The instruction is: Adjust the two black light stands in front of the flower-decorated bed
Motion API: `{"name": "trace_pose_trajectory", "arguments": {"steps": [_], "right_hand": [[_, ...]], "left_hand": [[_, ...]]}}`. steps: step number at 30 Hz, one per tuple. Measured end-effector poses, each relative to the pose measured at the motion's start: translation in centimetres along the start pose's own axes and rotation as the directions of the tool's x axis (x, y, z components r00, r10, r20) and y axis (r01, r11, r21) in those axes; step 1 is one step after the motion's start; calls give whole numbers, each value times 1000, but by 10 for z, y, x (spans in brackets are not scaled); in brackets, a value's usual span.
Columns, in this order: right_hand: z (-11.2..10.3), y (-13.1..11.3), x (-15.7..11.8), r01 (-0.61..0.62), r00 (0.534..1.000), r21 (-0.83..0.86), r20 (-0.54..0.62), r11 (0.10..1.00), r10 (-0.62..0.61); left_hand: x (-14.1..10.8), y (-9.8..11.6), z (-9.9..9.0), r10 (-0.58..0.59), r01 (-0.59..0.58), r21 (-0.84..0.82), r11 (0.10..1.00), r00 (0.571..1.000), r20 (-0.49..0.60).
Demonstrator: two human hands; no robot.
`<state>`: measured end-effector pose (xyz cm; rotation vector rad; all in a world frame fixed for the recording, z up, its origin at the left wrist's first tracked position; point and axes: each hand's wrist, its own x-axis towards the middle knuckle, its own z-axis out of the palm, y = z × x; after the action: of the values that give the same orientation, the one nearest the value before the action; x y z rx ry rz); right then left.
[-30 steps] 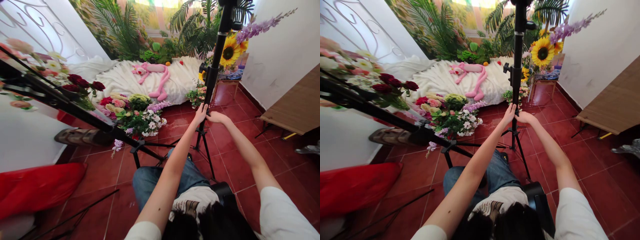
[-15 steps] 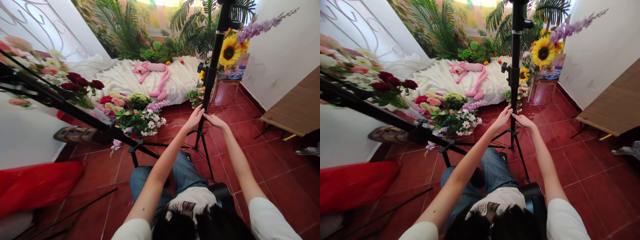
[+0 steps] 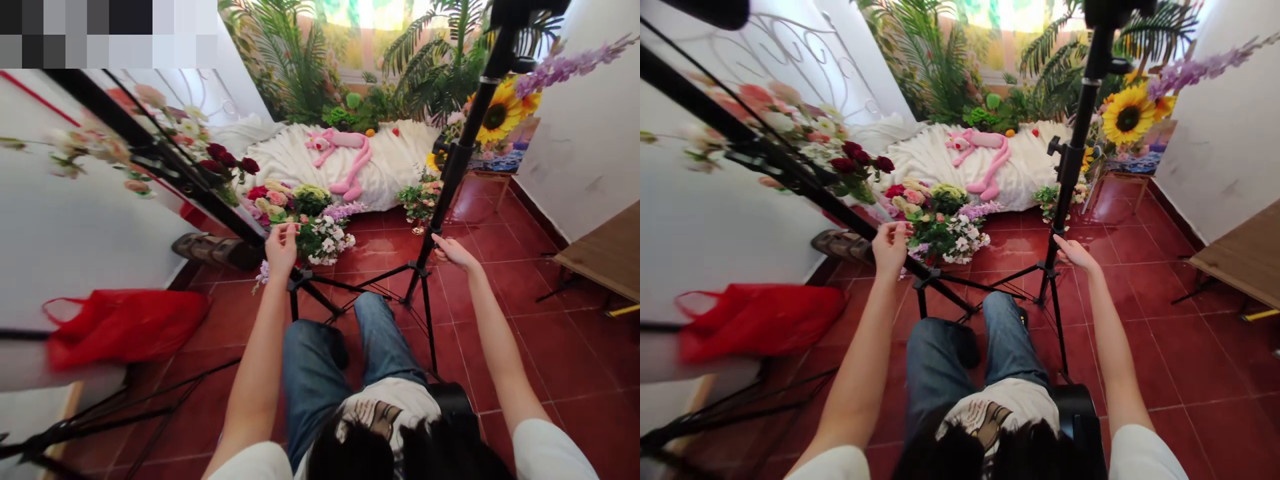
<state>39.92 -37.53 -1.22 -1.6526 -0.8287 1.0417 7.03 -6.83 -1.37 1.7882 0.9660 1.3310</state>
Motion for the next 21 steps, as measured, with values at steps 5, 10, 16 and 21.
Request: {"name": "trace_pose_trajectory", "arguments": {"steps": [5,10,16,21], "right_hand": [[4,-1,-3,-13,998,55,-55,998,16],[13,-7,-7,-33,993,87,-111,996,42],[17,-11,-10,-95,979,76,-174,993,107],[38,0,-3,44,896,149,-444,988,27]], "left_hand": [[2,8,-37,-14,26,50,998,971,-238],[5,10,-38,84,13,144,989,763,-641],[32,-13,-29,-35,16,-47,999,897,-441],[38,-25,-31,-81,50,-102,993,941,-330]]}}
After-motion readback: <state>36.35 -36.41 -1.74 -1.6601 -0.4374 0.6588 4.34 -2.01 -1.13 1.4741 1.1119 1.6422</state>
